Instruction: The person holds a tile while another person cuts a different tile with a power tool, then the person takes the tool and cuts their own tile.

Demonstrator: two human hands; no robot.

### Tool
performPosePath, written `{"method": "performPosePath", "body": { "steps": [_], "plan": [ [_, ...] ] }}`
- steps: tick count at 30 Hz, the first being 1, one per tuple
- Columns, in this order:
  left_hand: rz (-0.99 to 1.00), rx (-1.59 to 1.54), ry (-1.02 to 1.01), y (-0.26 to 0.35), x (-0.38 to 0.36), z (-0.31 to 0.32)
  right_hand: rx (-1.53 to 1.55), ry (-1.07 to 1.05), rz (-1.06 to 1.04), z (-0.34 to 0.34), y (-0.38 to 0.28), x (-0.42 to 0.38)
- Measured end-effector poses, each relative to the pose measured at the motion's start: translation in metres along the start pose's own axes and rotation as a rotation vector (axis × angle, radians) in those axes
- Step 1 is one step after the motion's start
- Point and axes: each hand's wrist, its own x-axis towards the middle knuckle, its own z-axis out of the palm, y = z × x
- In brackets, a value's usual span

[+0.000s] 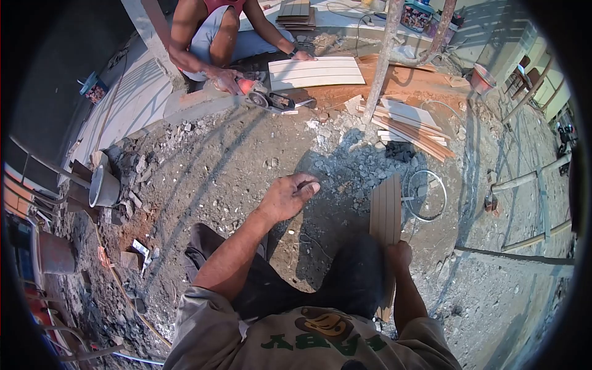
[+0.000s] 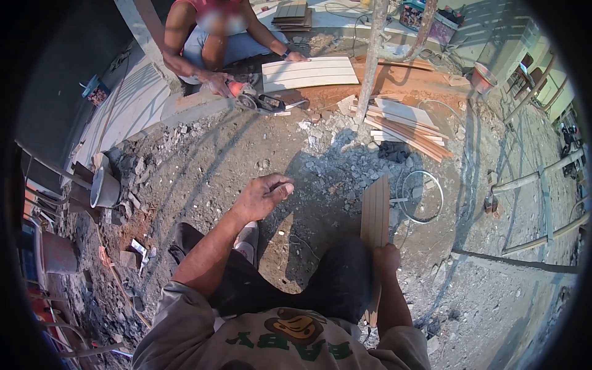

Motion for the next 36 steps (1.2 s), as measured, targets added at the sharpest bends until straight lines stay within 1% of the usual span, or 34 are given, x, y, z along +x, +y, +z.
{"method": "performPosePath", "body": {
  "steps": [8,10,14,19,22,28,31,36],
  "plan": [
    [0.010,-0.033,0.015,-0.001,0.000,-0.003,0.025,-0.021,0.016,-0.008,-0.008,-0.003],
    [-0.021,-0.089,0.016,-0.001,0.000,-0.004,-0.004,-0.024,0.029,-0.007,-0.009,-0.004],
    [-0.045,-0.097,-0.010,0.005,-0.001,-0.008,-0.005,-0.004,0.030,0.000,-0.003,0.000],
    [-0.063,-0.363,-0.061,0.002,0.002,-0.010,-0.003,0.009,0.031,0.002,-0.002,0.000],
    [-0.064,-0.422,-0.070,-0.003,0.004,-0.010,-0.004,0.011,0.031,0.005,0.000,0.002],
    [-0.099,-0.466,-0.089,-0.002,0.005,-0.013,-0.016,0.001,0.035,-0.002,-0.006,-0.003],
    [-0.098,-0.484,-0.067,-0.003,0.005,-0.013,-0.006,-0.016,0.030,-0.005,-0.006,-0.003],
    [-0.100,-0.462,-0.095,0.000,0.005,-0.015,0.020,0.001,0.038,-0.005,-0.008,-0.004]
  ]
}}
